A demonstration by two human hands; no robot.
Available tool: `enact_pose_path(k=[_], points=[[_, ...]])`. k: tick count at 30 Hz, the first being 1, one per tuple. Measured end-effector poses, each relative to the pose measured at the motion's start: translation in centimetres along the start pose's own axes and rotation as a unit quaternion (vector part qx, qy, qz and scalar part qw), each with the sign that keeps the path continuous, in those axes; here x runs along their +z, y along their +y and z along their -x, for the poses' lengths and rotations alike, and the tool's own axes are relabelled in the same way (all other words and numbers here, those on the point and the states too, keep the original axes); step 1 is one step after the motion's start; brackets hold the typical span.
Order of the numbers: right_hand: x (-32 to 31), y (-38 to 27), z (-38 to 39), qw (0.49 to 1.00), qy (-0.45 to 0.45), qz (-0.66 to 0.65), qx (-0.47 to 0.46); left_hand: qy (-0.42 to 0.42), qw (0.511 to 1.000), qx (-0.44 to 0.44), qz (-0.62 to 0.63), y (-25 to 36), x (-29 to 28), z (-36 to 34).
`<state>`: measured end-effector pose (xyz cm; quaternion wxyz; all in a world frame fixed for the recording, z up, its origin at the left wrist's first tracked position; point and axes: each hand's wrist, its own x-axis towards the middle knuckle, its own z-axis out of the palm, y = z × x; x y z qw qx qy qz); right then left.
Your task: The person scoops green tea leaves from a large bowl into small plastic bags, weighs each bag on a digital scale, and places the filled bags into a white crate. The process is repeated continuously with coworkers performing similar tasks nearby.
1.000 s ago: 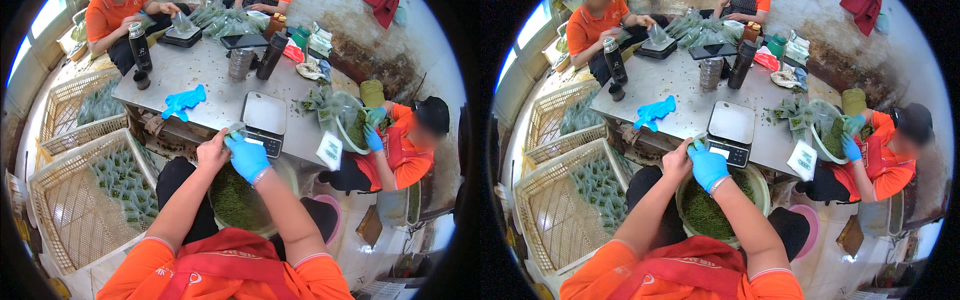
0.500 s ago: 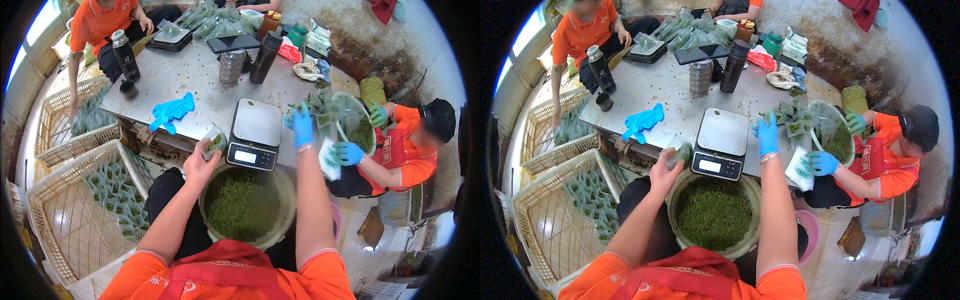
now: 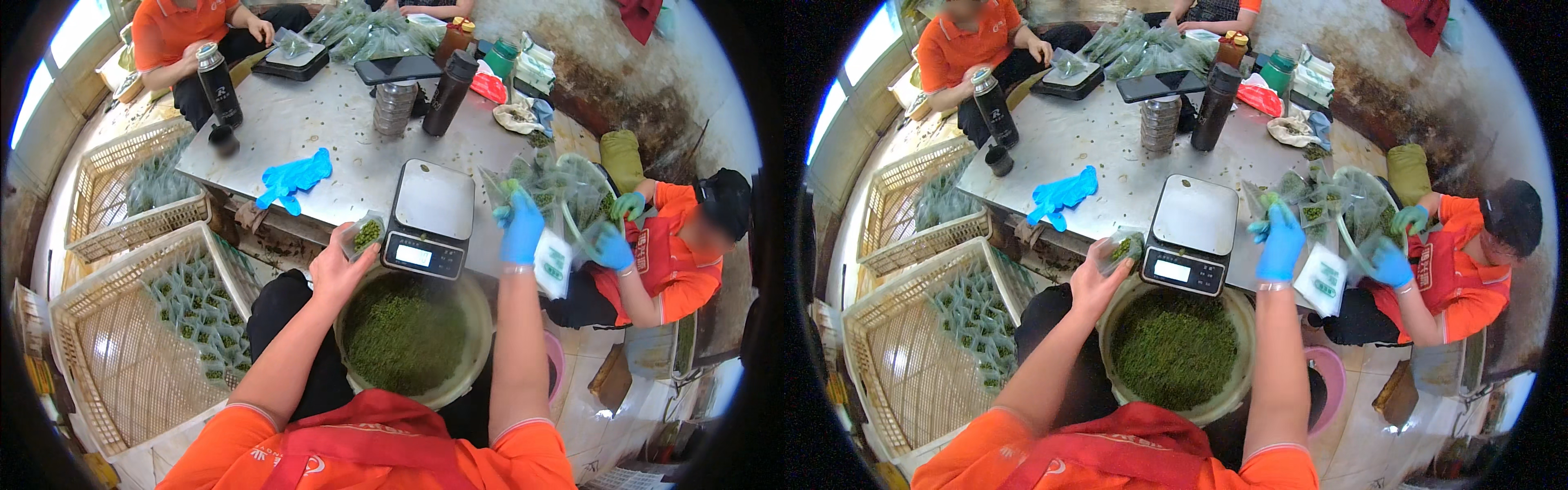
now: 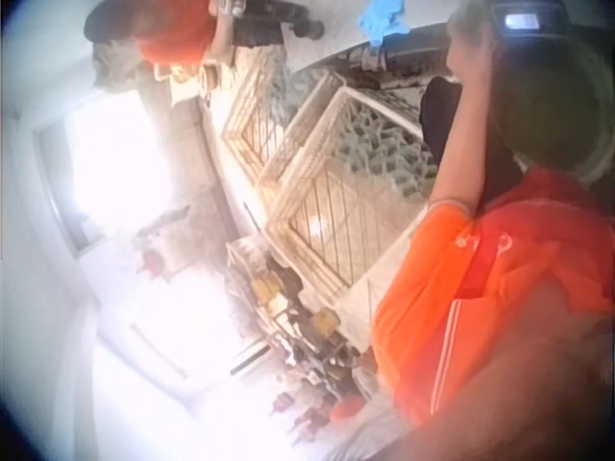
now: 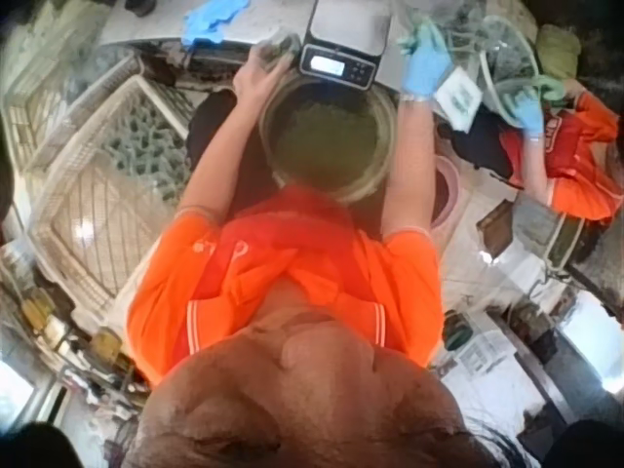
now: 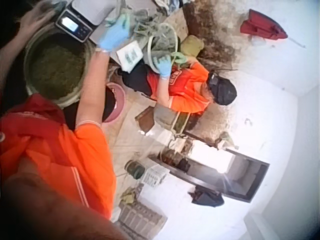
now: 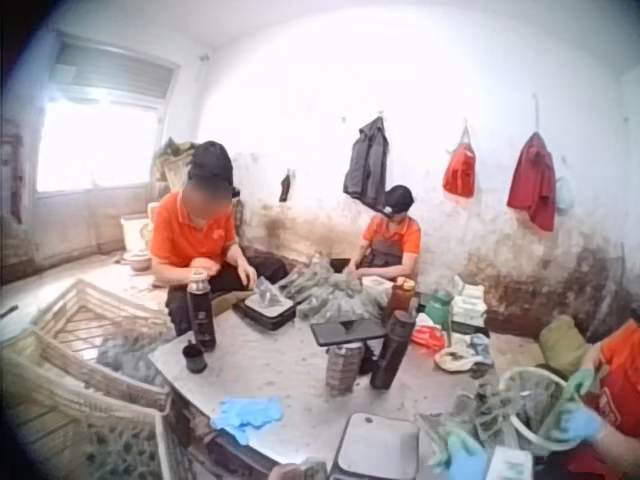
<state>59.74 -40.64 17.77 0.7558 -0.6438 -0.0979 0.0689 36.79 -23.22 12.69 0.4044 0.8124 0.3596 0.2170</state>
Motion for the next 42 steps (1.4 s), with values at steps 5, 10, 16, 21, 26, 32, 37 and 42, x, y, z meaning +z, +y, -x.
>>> enact_pose_path(k=[5, 10, 16, 21, 26, 32, 37, 42], points=[[4.2, -0.4, 8.8, 0.993, -0.076, 0.043, -0.077, 0.036, 0.997, 0.04, 0.046, -2.0, 0.3, 0.2], [2.1, 5.9, 10.9, 0.937, -0.136, 0.223, -0.232, 0.135, 0.972, 0.059, 0.181, -4.2, -6.5, 2.7], [-3.3, 8.5, 17.8, 0.977, -0.169, 0.125, 0.02, 0.294, 0.955, 0.024, -0.011, -12.5, -22.2, 10.5], [-5.4, 11.9, 20.5, 0.953, -0.235, 0.168, 0.089, 0.299, 0.911, -0.205, -0.198, -19.7, -30.1, 19.1], [-4.4, 11.0, 21.3, 0.925, -0.294, 0.203, 0.132, 0.287, 0.894, -0.337, -0.07, -29.1, -29.9, 22.4], [-5.6, 12.7, 22.0, 0.888, -0.31, 0.339, 0.01, 0.132, 0.86, -0.437, -0.228, -28.0, -25.4, 19.4], [-4.5, 11.2, 23.6, 0.801, -0.31, 0.511, 0.001, 0.02, 0.91, -0.365, -0.198, -31.6, -22.8, 19.4], [-5.4, 13.3, 24.1, 0.737, -0.3, 0.606, -0.012, 0.11, 0.92, -0.253, -0.278, -26.6, -23.9, 18.9]])
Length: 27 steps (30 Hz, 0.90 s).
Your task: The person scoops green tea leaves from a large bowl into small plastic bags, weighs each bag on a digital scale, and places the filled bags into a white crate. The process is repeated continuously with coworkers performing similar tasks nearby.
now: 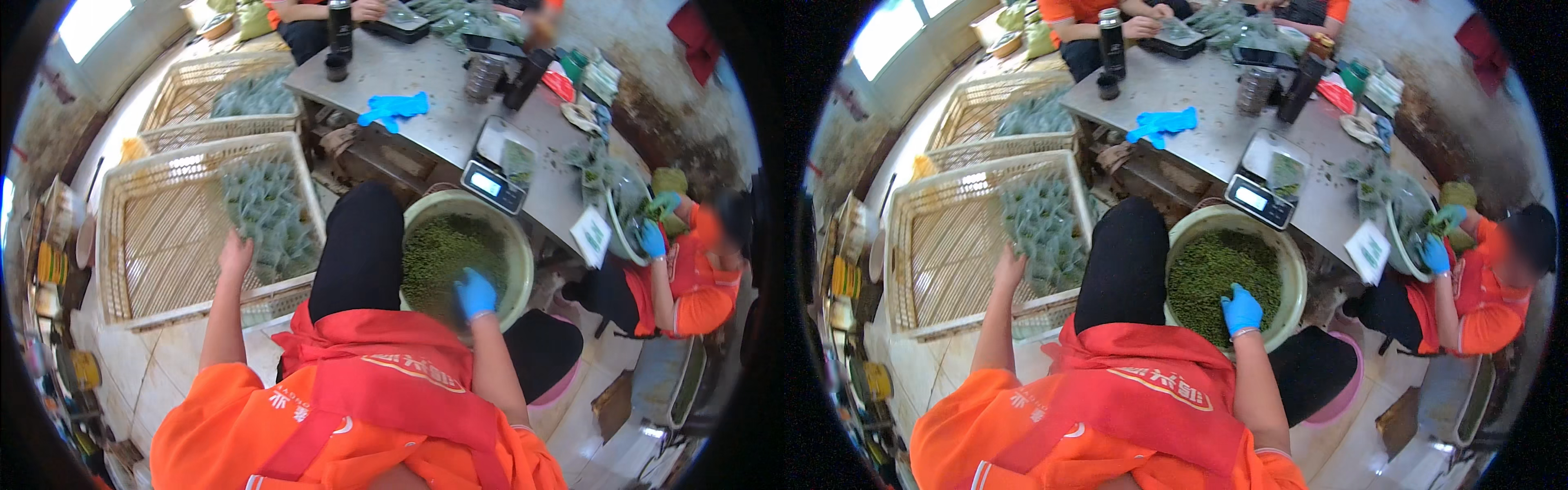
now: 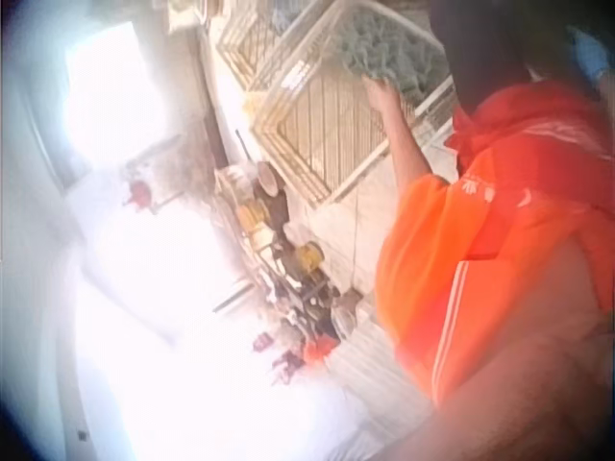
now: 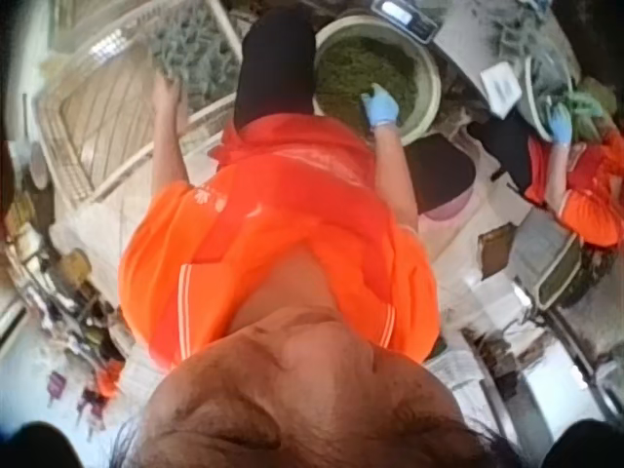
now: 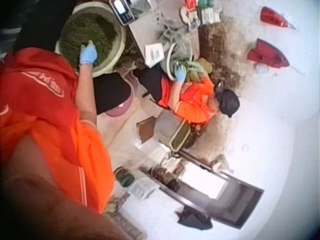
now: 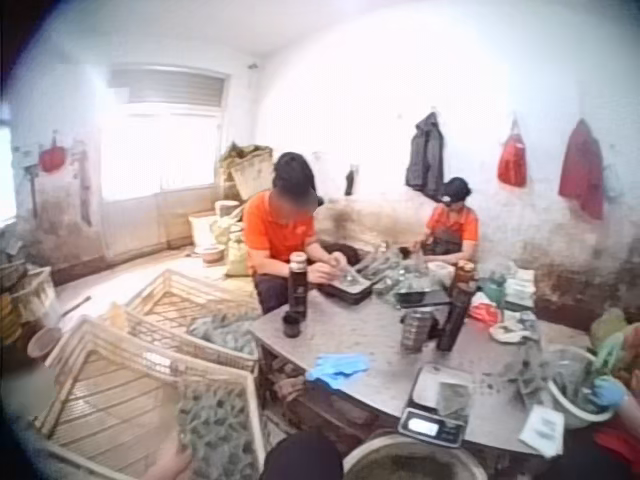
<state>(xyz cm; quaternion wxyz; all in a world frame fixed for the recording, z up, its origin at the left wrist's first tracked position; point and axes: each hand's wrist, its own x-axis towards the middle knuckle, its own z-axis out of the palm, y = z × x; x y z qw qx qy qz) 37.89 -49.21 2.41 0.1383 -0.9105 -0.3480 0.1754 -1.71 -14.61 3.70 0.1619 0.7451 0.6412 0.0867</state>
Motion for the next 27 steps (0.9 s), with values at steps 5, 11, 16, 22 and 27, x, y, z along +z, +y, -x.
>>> enact_pose_path(k=[5, 11, 16, 22, 27], points=[[2.3, 0.0, 0.4, 0.999, -0.027, -0.019, -0.002, 0.104, 0.963, 0.203, 0.147, 12.7, -2.9, 3.0], [-3.9, -1.9, 0.2, 0.968, -0.012, -0.25, 0.009, 0.074, 0.798, 0.547, 0.243, 26.4, -0.5, 7.5], [-9.8, -3.6, -3.0, 0.937, 0.305, -0.07, -0.157, -0.047, 0.786, 0.544, 0.289, 32.3, 4.2, 10.3], [-14.5, -5.7, -10.2, 0.976, 0.215, 0.036, 0.005, -0.133, 0.798, 0.542, 0.23, 32.3, 6.6, 11.0], [-12.1, -3.9, -11.1, 0.912, 0.386, -0.05, -0.131, -0.144, 0.816, 0.506, 0.238, 32.0, 7.0, 10.6]])
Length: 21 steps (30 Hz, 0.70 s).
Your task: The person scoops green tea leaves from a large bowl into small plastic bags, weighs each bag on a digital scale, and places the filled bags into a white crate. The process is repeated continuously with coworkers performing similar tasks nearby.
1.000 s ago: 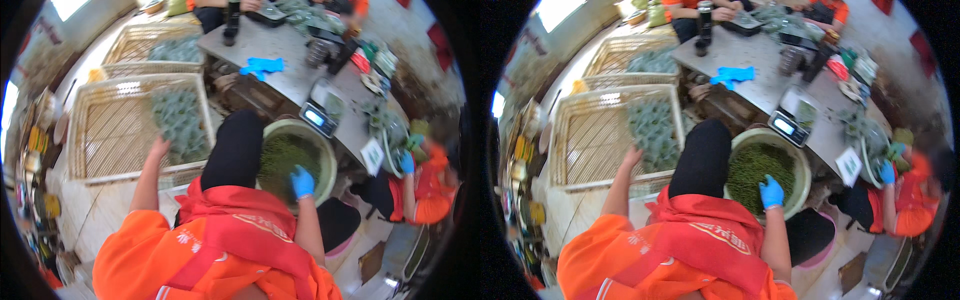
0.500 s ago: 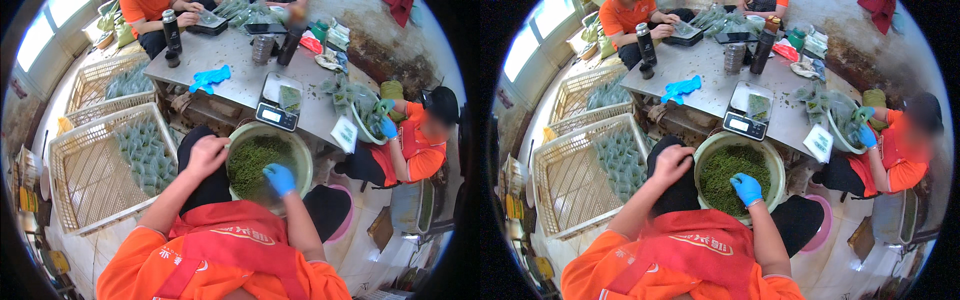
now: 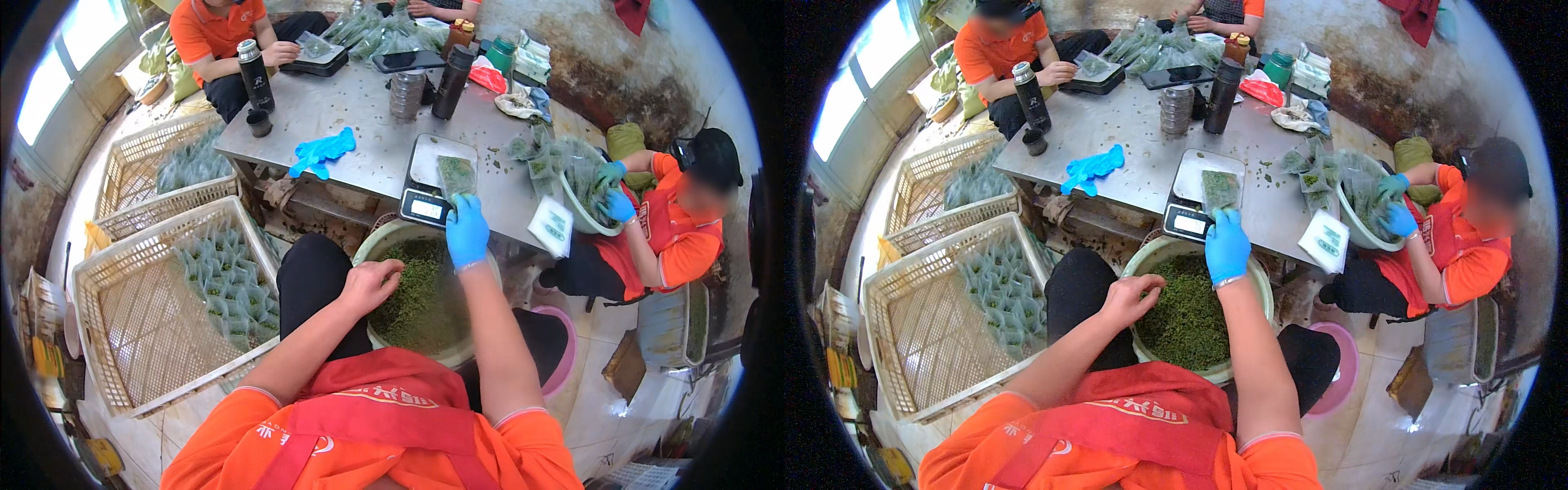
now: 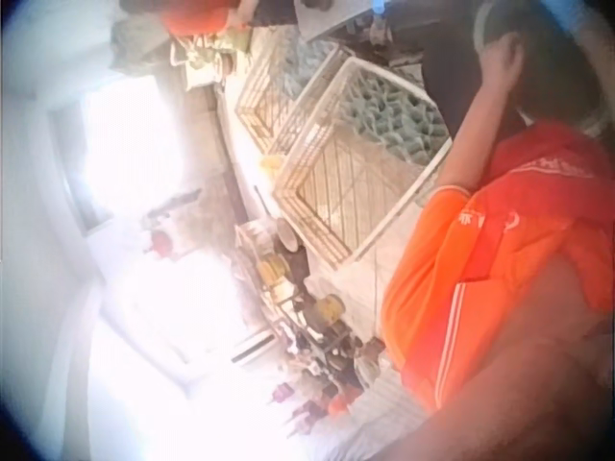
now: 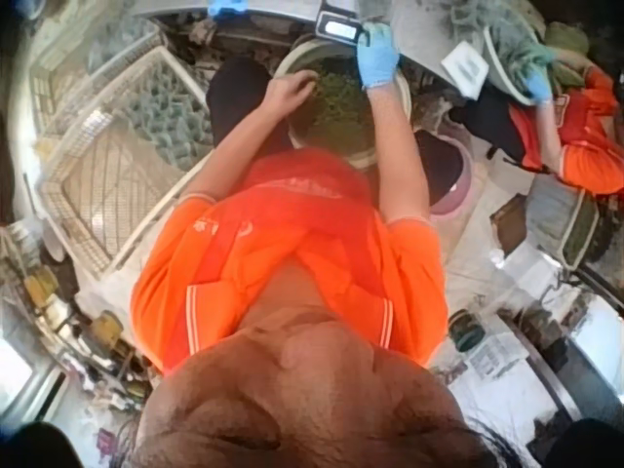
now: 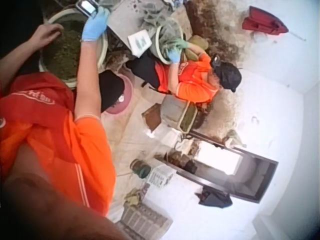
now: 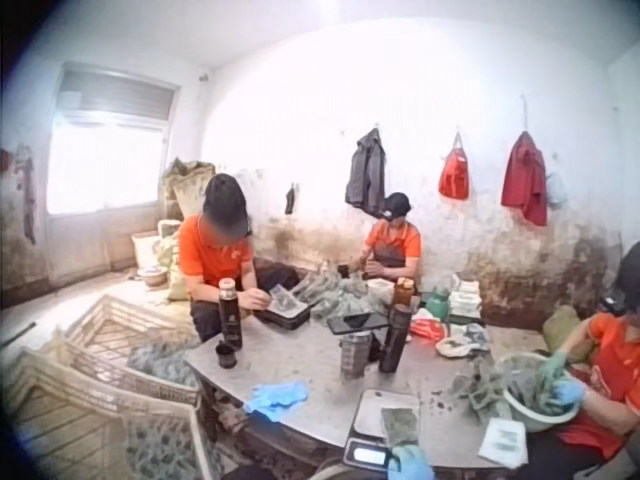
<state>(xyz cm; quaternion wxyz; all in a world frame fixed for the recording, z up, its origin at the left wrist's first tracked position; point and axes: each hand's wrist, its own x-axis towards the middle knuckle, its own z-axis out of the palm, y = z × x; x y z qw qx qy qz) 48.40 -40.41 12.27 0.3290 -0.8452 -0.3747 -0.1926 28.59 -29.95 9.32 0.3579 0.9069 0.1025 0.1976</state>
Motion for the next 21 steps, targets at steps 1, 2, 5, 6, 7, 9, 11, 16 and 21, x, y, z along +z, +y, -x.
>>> enact_pose_path(k=[1, 2, 5, 6, 7, 9, 11, 16, 21], points=[[-0.3, -0.2, 0.7, 0.998, 0.001, -0.053, 0.027, 0.0, 1.0, -0.008, 0.004, 0.0, 0.2, -0.1], [-0.6, -0.6, 1.7, 0.993, 0.003, -0.106, 0.055, -0.008, 1.0, -0.011, 0.017, 0.0, 0.3, -0.2], [-1.4, -0.9, 4.3, 0.971, -0.007, -0.212, 0.114, -0.005, 0.996, -0.012, 0.083, 0.6, 0.7, -0.3], [-1.7, -1.0, 5.2, 0.962, -0.013, -0.239, 0.129, 0.015, 0.992, -0.007, 0.124, 1.3, 0.8, -0.4], [-2.5, -2.1, 5.8, 0.961, -0.061, -0.236, 0.13, 0.036, 0.986, -0.002, 0.165, 1.6, 1.0, -0.5], [-2.7, -3.4, 7.5, 0.932, -0.142, -0.291, 0.164, 0.003, 0.983, -0.016, 0.184, 1.6, 1.4, -0.5], [-2.7, -3.3, 8.7, 0.91, -0.178, -0.329, 0.179, -0.055, 0.976, -0.056, 0.202, 1.1, 1.6, -0.5], [-3.0, -3.4, 9.0, 0.911, -0.184, -0.318, 0.189, -0.117, 0.913, -0.173, 0.352, -0.1, 2.2, -0.3], [-3.1, -3.9, 9.6, 0.963, -0.171, -0.194, 0.08, -0.111, 0.928, -0.179, 0.309, 0.3, 2.2, 0.1]])
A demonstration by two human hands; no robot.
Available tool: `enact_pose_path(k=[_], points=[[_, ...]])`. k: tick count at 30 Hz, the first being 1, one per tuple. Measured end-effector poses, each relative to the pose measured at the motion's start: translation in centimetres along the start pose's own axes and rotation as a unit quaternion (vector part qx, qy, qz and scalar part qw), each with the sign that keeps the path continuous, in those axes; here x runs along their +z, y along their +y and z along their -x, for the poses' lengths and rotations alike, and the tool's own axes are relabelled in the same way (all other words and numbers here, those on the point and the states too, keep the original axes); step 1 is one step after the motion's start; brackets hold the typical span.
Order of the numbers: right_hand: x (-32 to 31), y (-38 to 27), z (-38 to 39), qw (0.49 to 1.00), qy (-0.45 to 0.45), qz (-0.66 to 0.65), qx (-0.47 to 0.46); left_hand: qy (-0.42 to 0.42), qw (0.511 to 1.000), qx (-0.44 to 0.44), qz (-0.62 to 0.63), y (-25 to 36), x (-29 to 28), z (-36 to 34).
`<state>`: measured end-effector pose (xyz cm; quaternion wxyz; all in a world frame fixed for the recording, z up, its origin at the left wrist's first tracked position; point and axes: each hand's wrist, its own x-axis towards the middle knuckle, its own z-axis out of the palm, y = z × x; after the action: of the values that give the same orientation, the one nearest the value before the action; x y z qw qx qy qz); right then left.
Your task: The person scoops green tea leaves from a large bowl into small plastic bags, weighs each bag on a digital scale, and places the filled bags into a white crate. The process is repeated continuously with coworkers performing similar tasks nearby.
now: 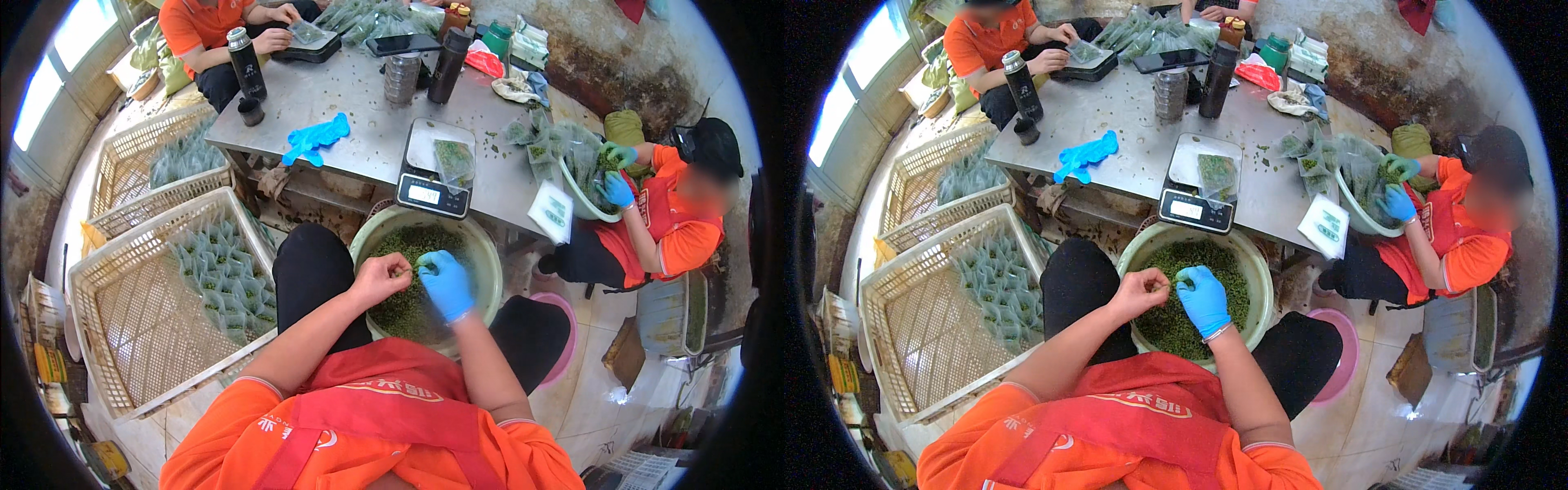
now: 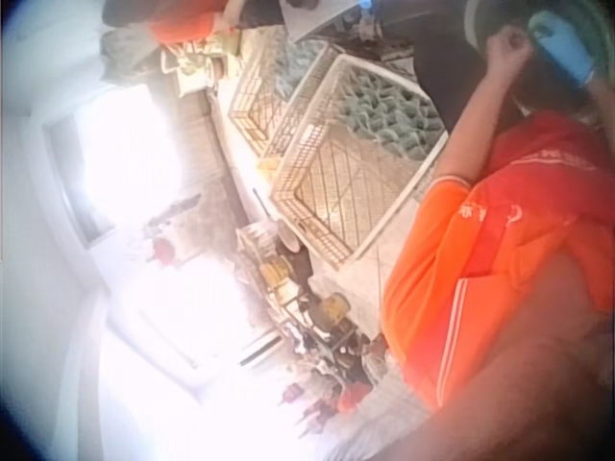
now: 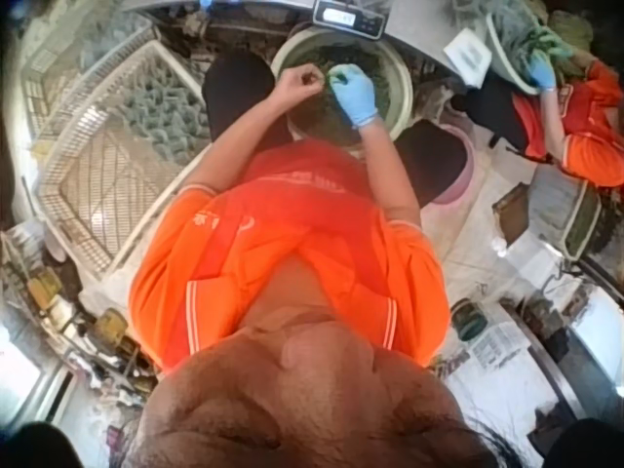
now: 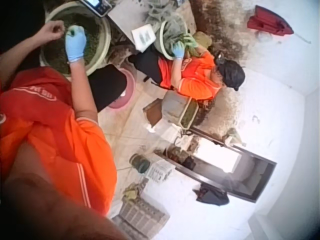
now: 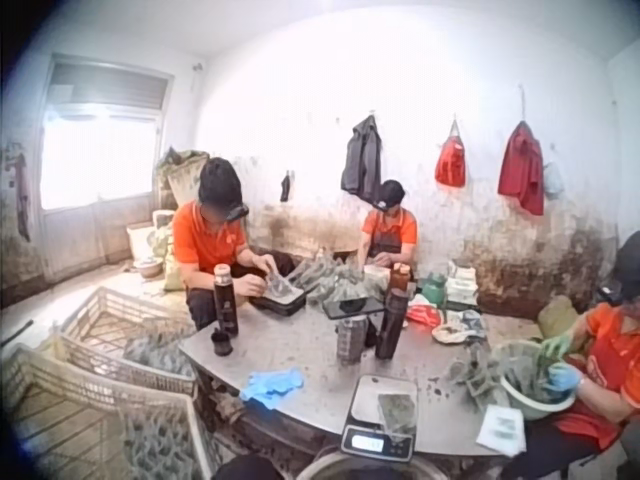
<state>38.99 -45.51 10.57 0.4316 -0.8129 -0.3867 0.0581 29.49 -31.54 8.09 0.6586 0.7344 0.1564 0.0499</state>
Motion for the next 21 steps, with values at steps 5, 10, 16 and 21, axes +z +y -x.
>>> enact_pose_path(k=[5, 10, 16, 21], points=[[0.9, -1.4, 0.7, 0.999, -0.022, 0.041, 0.016, 0.116, 0.979, 0.052, -0.161, 0.8, -0.3, 0.2], [0.9, -1.3, 0.8, 0.997, -0.027, 0.061, 0.027, 0.134, 0.971, 0.059, -0.189, 0.8, -0.3, 0.3], [-2.0, -0.8, -3.9, 0.996, 0.07, 0.048, 0.016, 0.041, 0.957, 0.138, -0.25, 0.9, -0.4, 0.6], [-4.0, 1.1, -10.0, 0.967, 0.02, 0.208, 0.144, -0.027, 0.938, 0.154, -0.308, 0.8, -0.4, 0.3]])
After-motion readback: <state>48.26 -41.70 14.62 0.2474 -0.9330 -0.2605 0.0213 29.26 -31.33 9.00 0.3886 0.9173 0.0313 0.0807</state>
